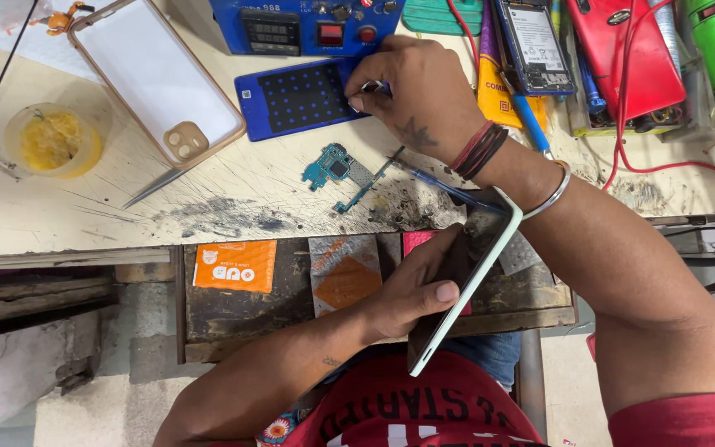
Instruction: The person works at a cluttered repair bench, first handling a disassembled phone body, then picking up a smartphone, peeling and fitting a new back cover onto it, pressing along the edges, and briefly reaching for a heat gun on the bench while continuing to press the cover into place.
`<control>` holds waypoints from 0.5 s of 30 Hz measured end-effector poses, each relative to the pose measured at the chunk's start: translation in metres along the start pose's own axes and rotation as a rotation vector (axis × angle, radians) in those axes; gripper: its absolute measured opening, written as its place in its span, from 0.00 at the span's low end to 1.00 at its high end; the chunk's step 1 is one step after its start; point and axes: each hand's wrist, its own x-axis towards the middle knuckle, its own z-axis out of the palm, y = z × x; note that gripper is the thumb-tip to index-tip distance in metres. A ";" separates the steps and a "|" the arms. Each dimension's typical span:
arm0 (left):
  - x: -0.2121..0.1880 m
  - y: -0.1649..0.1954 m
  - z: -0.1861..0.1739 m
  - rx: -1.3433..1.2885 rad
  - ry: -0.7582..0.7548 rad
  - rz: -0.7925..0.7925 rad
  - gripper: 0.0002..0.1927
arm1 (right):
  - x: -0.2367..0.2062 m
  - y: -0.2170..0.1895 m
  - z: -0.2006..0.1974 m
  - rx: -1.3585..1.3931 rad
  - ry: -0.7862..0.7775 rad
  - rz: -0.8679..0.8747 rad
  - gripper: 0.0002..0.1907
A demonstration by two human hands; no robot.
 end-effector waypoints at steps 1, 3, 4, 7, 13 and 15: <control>0.000 0.001 0.001 -0.001 -0.004 0.002 0.58 | -0.001 -0.001 0.000 -0.005 0.025 -0.024 0.07; 0.001 0.001 0.001 -0.003 -0.011 0.003 0.58 | -0.003 -0.003 -0.001 -0.015 0.081 -0.072 0.09; 0.002 0.001 0.001 -0.003 -0.013 0.004 0.58 | -0.004 -0.004 -0.002 -0.020 0.086 -0.072 0.10; 0.003 0.000 0.000 0.007 -0.028 0.010 0.58 | -0.006 -0.007 -0.006 -0.030 0.133 -0.103 0.11; 0.003 -0.006 -0.004 0.002 -0.013 -0.003 0.62 | -0.014 0.012 -0.036 0.078 0.177 -0.068 0.05; 0.004 -0.008 -0.005 0.002 -0.009 -0.011 0.63 | -0.013 0.031 -0.053 0.028 0.269 -0.117 0.02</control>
